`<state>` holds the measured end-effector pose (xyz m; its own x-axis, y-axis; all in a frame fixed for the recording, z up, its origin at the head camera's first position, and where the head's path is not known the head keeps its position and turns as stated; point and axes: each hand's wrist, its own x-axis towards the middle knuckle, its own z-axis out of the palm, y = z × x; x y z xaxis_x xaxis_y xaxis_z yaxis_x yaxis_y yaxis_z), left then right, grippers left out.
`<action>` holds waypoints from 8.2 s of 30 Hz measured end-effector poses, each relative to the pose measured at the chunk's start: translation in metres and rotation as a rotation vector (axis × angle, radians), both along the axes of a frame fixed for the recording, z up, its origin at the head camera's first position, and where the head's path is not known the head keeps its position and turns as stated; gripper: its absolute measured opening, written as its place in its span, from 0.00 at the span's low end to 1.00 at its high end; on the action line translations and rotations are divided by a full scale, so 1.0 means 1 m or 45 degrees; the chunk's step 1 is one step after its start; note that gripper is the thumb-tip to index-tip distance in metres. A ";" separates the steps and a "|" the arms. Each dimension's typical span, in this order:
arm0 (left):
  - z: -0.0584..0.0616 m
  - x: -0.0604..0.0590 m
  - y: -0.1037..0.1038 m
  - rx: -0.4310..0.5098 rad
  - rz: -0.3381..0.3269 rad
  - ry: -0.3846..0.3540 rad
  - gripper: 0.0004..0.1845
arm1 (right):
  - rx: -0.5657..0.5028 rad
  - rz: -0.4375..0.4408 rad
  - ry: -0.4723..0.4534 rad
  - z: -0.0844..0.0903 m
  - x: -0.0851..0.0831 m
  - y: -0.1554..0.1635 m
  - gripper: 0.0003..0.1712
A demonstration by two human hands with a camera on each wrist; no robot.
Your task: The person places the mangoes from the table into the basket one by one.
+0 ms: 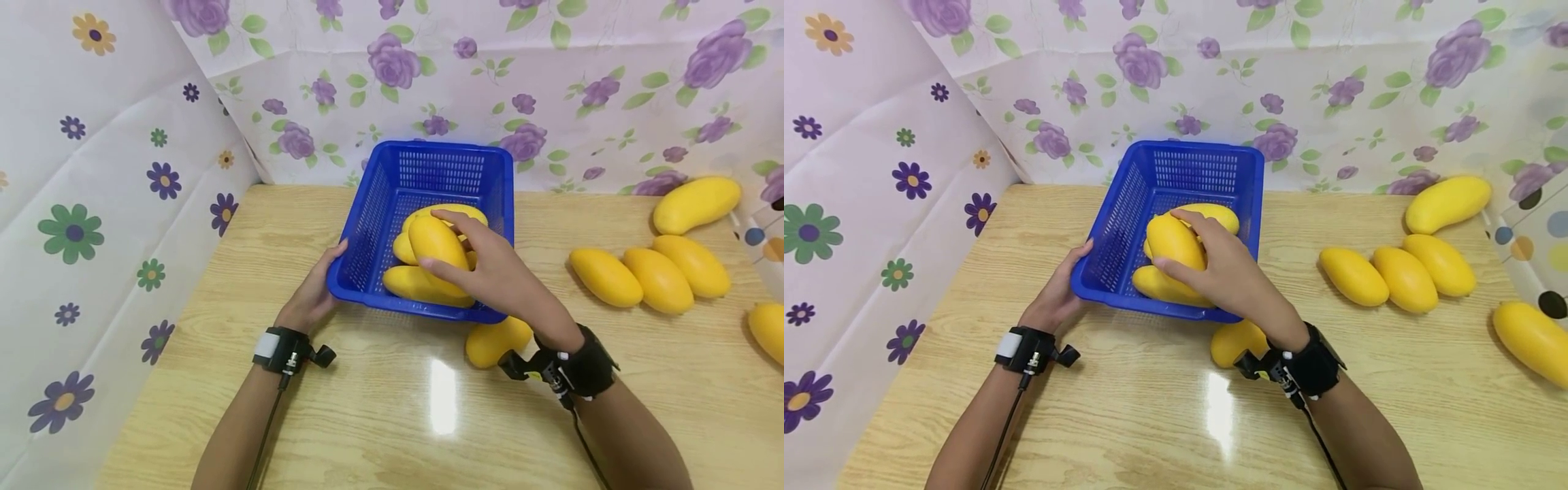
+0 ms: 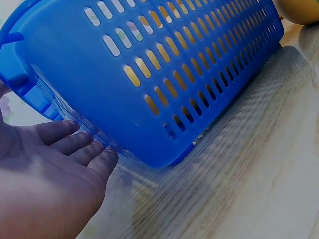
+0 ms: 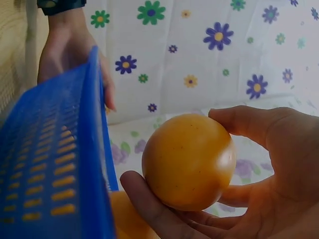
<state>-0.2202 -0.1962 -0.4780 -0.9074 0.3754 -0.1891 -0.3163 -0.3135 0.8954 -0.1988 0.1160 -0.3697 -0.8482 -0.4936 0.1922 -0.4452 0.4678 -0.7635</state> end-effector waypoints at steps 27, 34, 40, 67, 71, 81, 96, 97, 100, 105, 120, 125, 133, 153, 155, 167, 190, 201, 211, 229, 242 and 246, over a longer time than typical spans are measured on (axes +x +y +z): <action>-0.001 0.000 0.001 0.022 0.019 -0.018 0.38 | -0.032 -0.098 0.112 -0.030 0.009 -0.051 0.46; -0.001 0.001 0.002 0.026 0.025 -0.006 0.38 | 0.008 -0.148 0.099 -0.038 0.006 -0.061 0.47; 0.001 0.003 0.001 0.055 0.027 0.018 0.37 | 0.050 -0.157 0.070 -0.040 0.004 -0.066 0.45; -0.002 0.001 0.004 0.172 0.027 -0.034 0.39 | 0.184 -0.062 0.261 -0.054 0.015 -0.076 0.40; 0.002 -0.001 0.006 0.176 0.032 -0.035 0.38 | 0.223 -0.057 0.433 -0.053 0.014 -0.077 0.35; 0.000 -0.002 0.006 0.185 0.046 -0.023 0.38 | 0.461 -0.093 0.427 -0.055 0.012 -0.079 0.31; -0.001 -0.002 0.004 0.189 0.034 -0.017 0.39 | 0.422 -0.066 0.438 -0.057 0.011 -0.077 0.28; -0.001 -0.001 0.004 0.179 0.029 -0.012 0.39 | 0.414 -0.065 0.433 -0.057 0.012 -0.076 0.28; -0.003 -0.001 0.005 0.154 0.010 -0.008 0.39 | 0.377 -0.059 0.410 -0.057 0.013 -0.074 0.27; -0.004 0.001 0.007 0.144 -0.004 -0.007 0.39 | 0.310 -0.037 0.399 -0.055 0.016 -0.071 0.26; 0.001 0.002 0.009 0.126 0.011 -0.006 0.36 | 0.058 -0.019 0.371 -0.011 0.029 -0.033 0.24; 0.000 0.003 0.010 0.091 0.014 -0.008 0.36 | 0.037 -0.041 0.328 -0.002 0.030 -0.021 0.24; 0.004 -0.001 0.011 0.081 0.011 -0.007 0.37 | 0.024 -0.069 0.335 0.013 0.031 -0.008 0.24; -0.003 0.006 0.008 0.100 -0.013 -0.018 0.37 | -0.074 -0.227 0.372 0.033 0.026 0.035 0.23; -0.001 0.005 0.009 0.100 -0.007 -0.006 0.37 | -0.087 -0.235 0.386 0.035 0.024 0.037 0.23; -0.003 0.004 0.008 0.102 0.004 -0.013 0.38 | -0.100 -0.303 0.414 0.039 0.019 0.052 0.23; 0.000 0.004 0.010 0.018 0.008 0.004 0.37 | -0.096 -0.441 0.342 0.042 0.003 0.082 0.26; 0.000 0.003 0.009 0.016 -0.011 0.034 0.37 | -0.060 -0.510 0.232 0.040 -0.007 0.106 0.29; -0.001 0.003 0.009 0.031 -0.023 0.038 0.37 | 0.022 -0.591 0.100 0.038 -0.011 0.139 0.33; -0.001 0.004 0.009 0.037 0.003 0.023 0.37 | 0.250 -0.893 -0.184 0.022 -0.024 0.217 0.43; 0.000 0.005 0.010 0.012 0.027 0.013 0.35 | 0.163 -1.107 -0.348 0.011 -0.023 0.244 0.47; 0.000 0.005 0.010 0.012 0.025 0.012 0.36 | 0.185 -1.116 -0.381 0.007 -0.024 0.250 0.48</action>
<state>-0.2157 -0.1857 -0.4779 -0.9164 0.3591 -0.1769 -0.3014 -0.3281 0.8953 -0.2232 0.3656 -0.3626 -0.9330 0.3435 -0.1077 0.3172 0.6431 -0.6970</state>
